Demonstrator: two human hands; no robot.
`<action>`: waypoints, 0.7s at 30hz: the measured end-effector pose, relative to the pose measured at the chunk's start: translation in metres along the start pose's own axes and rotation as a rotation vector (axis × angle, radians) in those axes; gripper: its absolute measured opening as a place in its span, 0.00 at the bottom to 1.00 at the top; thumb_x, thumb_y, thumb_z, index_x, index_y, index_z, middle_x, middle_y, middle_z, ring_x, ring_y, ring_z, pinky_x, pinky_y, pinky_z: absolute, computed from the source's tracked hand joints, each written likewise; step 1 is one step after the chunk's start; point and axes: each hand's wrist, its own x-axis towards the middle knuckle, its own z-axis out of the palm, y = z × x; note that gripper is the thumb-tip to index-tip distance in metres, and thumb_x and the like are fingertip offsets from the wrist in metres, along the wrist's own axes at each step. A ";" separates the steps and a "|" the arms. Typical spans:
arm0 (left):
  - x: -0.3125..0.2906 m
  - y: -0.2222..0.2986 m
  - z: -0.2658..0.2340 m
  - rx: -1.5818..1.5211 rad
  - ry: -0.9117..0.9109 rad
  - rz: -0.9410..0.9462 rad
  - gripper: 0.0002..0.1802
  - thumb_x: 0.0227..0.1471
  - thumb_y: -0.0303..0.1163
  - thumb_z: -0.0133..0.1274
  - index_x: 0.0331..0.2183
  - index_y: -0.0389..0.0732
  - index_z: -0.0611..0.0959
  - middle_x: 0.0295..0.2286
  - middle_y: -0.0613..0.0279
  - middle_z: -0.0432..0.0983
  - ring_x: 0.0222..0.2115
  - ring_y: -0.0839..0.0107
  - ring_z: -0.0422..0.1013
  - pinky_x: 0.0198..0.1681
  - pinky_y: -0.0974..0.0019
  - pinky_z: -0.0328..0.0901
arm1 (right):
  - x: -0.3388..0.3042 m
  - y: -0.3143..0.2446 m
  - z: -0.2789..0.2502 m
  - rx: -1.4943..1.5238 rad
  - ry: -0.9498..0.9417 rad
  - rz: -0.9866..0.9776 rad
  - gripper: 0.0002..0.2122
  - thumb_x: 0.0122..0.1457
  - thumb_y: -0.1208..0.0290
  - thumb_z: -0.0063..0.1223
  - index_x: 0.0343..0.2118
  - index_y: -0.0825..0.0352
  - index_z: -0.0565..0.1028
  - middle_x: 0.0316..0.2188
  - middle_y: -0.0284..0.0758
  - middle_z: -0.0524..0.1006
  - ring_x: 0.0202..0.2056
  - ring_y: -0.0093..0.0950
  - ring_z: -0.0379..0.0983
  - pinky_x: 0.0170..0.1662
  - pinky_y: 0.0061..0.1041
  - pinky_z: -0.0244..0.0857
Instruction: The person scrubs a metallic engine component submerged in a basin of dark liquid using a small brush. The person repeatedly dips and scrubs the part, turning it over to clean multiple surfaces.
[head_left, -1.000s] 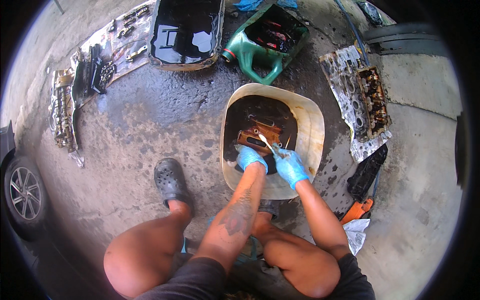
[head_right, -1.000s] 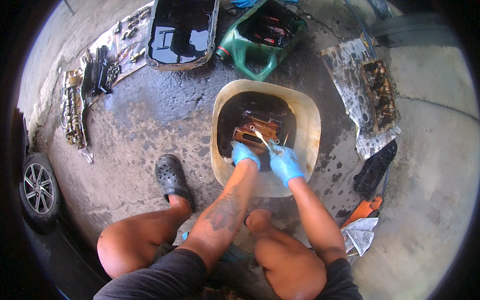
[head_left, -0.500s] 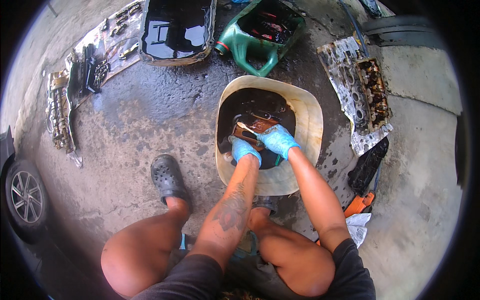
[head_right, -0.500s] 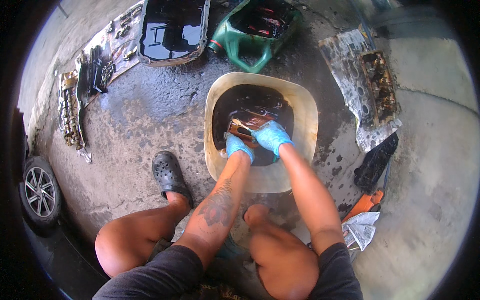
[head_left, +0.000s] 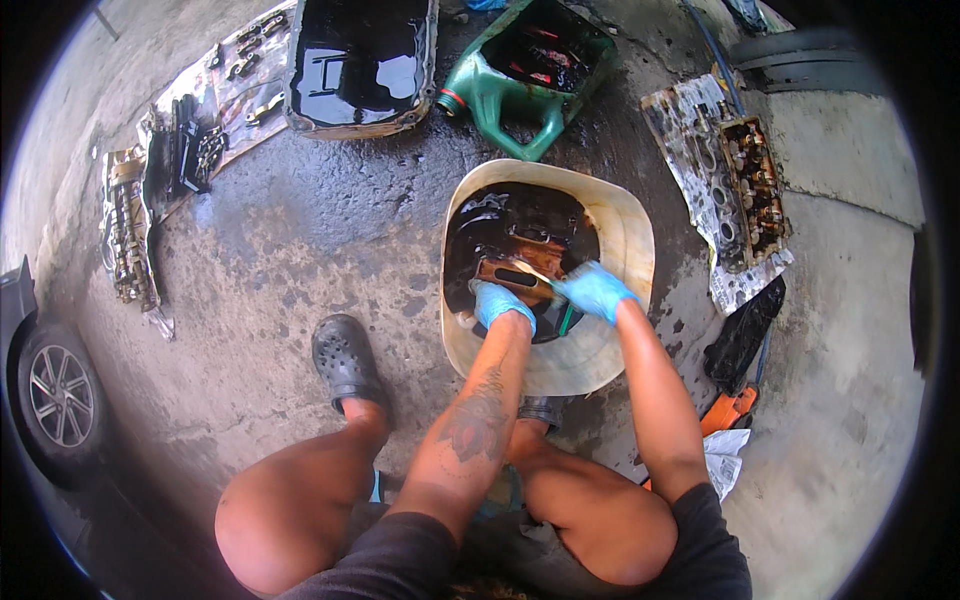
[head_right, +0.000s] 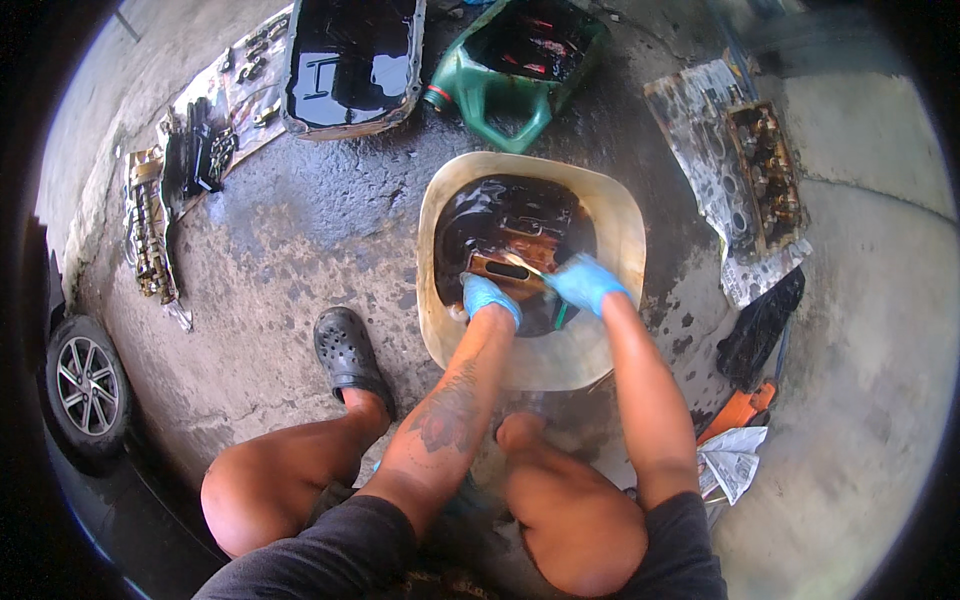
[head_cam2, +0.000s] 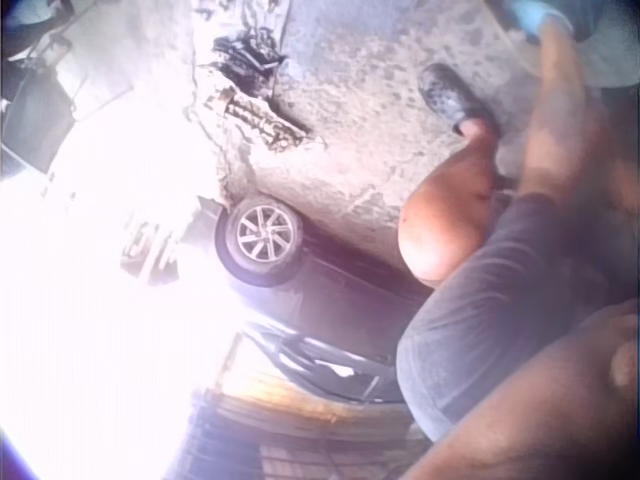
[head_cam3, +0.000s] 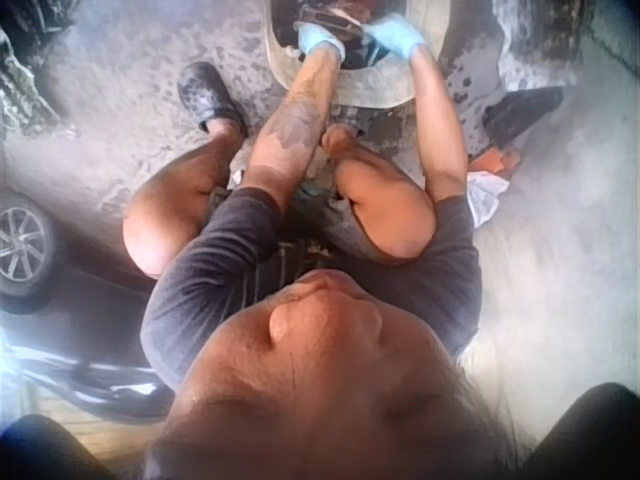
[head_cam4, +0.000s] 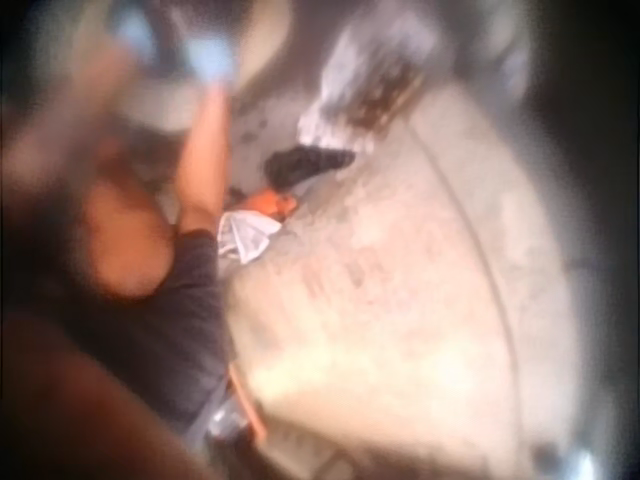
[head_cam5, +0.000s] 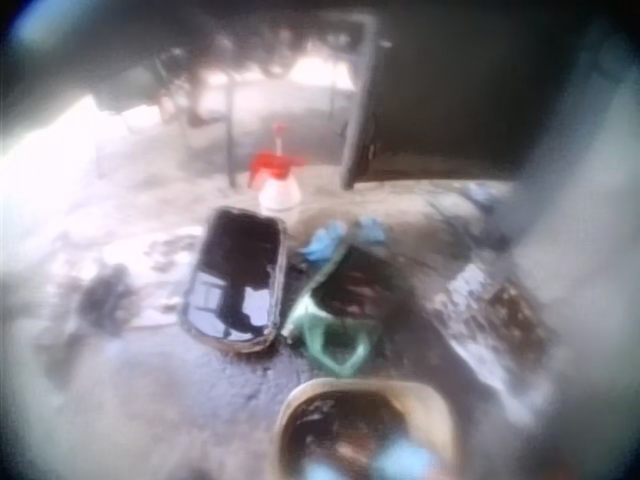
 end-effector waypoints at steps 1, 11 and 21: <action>-0.024 -0.017 0.014 0.010 -0.057 -0.037 0.32 0.64 0.54 0.30 0.58 0.43 0.70 0.58 0.60 0.65 0.56 0.64 0.64 0.61 0.59 0.55 | 0.005 0.058 0.032 -0.065 0.089 0.073 0.16 0.58 0.60 0.45 0.41 0.64 0.79 0.40 0.48 0.78 0.41 0.44 0.76 0.46 0.41 0.69; 0.006 -0.009 -0.004 0.080 -0.156 -0.022 0.30 0.63 0.53 0.34 0.56 0.46 0.72 0.57 0.63 0.66 0.55 0.65 0.64 0.60 0.59 0.56 | -0.003 0.011 0.022 0.285 0.182 0.136 0.17 0.61 0.59 0.41 0.38 0.64 0.81 0.37 0.48 0.79 0.39 0.45 0.76 0.43 0.41 0.69; 0.037 -0.007 -0.013 0.233 -0.240 -0.025 0.30 0.63 0.53 0.29 0.56 0.49 0.72 0.55 0.59 0.69 0.53 0.61 0.67 0.59 0.56 0.59 | -0.005 -0.024 0.018 0.193 0.503 0.092 0.14 0.56 0.66 0.44 0.33 0.68 0.81 0.35 0.52 0.78 0.38 0.49 0.77 0.43 0.45 0.70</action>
